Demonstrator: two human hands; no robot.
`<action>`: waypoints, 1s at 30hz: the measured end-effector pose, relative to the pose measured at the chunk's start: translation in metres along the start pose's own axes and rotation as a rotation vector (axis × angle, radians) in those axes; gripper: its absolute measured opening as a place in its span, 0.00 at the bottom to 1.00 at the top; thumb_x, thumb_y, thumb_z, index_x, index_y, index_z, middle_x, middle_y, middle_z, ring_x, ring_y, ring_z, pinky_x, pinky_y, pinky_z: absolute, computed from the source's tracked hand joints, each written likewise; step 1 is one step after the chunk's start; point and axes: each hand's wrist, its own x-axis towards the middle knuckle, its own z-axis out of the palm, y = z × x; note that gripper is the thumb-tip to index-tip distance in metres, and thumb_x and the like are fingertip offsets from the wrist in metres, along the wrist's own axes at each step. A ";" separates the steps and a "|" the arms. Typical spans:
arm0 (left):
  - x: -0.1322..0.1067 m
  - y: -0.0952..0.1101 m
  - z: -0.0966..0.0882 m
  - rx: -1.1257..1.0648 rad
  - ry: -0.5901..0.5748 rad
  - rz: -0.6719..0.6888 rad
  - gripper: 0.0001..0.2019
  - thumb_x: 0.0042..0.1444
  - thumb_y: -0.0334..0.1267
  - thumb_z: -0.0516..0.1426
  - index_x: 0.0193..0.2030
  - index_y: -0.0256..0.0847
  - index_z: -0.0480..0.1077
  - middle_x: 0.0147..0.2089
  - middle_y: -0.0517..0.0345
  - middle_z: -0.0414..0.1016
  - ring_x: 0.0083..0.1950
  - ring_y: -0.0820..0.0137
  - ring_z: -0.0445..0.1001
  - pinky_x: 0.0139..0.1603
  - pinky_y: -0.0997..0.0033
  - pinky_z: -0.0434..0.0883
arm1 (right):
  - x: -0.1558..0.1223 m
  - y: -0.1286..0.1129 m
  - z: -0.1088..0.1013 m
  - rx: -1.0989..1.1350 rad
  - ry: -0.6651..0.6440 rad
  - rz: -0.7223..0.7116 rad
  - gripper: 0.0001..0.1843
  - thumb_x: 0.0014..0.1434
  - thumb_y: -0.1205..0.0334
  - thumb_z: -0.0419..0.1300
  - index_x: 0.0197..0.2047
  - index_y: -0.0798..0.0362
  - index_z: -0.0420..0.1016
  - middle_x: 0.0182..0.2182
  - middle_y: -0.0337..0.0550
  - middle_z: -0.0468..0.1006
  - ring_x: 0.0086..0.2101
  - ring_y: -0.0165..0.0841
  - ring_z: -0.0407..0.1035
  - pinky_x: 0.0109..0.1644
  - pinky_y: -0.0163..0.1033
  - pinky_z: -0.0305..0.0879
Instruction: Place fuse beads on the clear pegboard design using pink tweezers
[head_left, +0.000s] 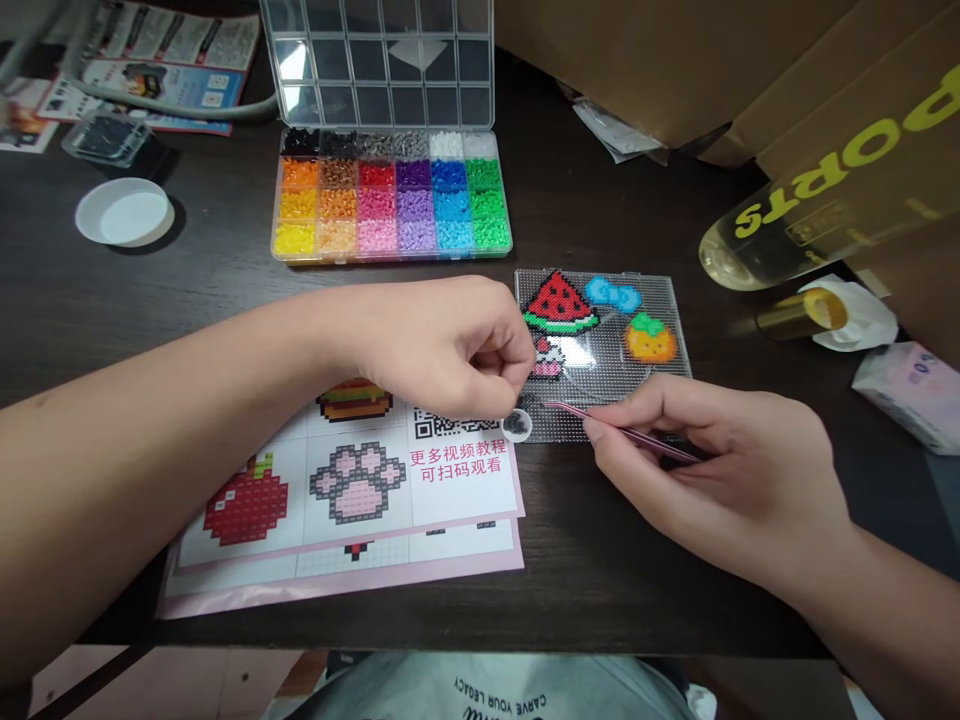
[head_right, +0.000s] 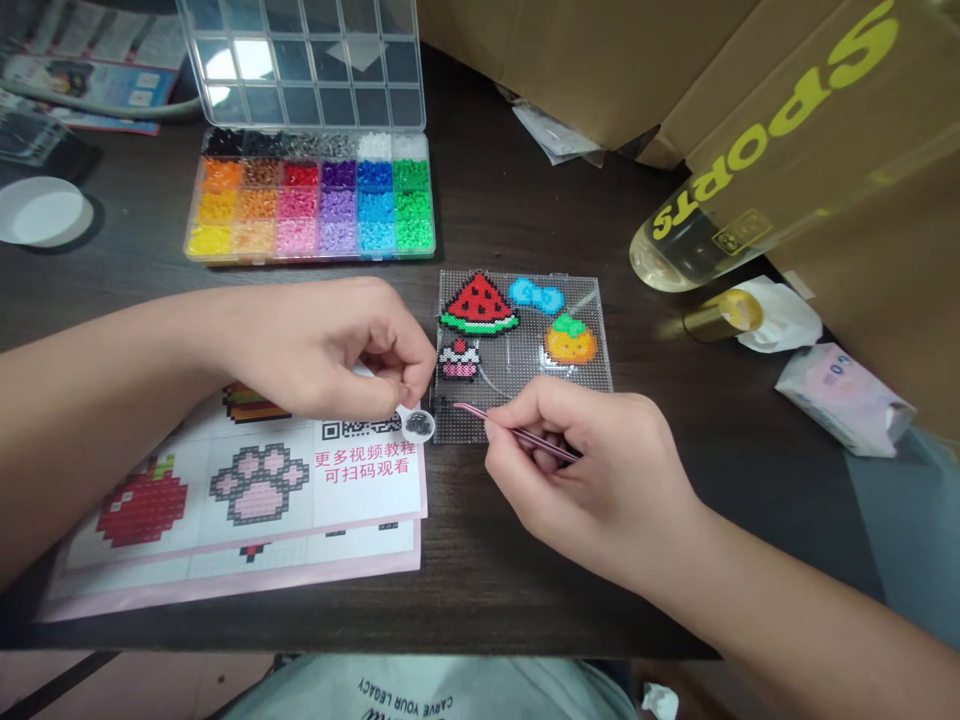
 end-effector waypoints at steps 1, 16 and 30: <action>0.000 0.000 0.000 0.003 0.001 0.001 0.06 0.49 0.27 0.57 0.26 0.40 0.74 0.21 0.65 0.67 0.22 0.77 0.63 0.23 0.77 0.59 | 0.000 0.000 0.000 -0.008 0.006 -0.005 0.07 0.61 0.68 0.64 0.32 0.50 0.82 0.21 0.34 0.80 0.18 0.25 0.67 0.21 0.31 0.64; -0.003 0.001 0.000 0.070 -0.013 0.060 0.08 0.52 0.27 0.53 0.30 0.36 0.74 0.23 0.65 0.66 0.24 0.79 0.61 0.23 0.78 0.59 | 0.000 -0.003 0.001 -0.019 0.008 0.035 0.10 0.61 0.69 0.62 0.30 0.48 0.79 0.21 0.37 0.80 0.18 0.29 0.67 0.19 0.36 0.65; -0.003 0.000 0.001 0.066 -0.015 0.099 0.08 0.52 0.27 0.52 0.28 0.37 0.72 0.23 0.65 0.64 0.24 0.79 0.60 0.23 0.79 0.59 | -0.009 -0.004 0.005 0.044 0.002 -0.013 0.05 0.62 0.66 0.66 0.35 0.46 0.80 0.25 0.32 0.83 0.19 0.25 0.70 0.21 0.31 0.63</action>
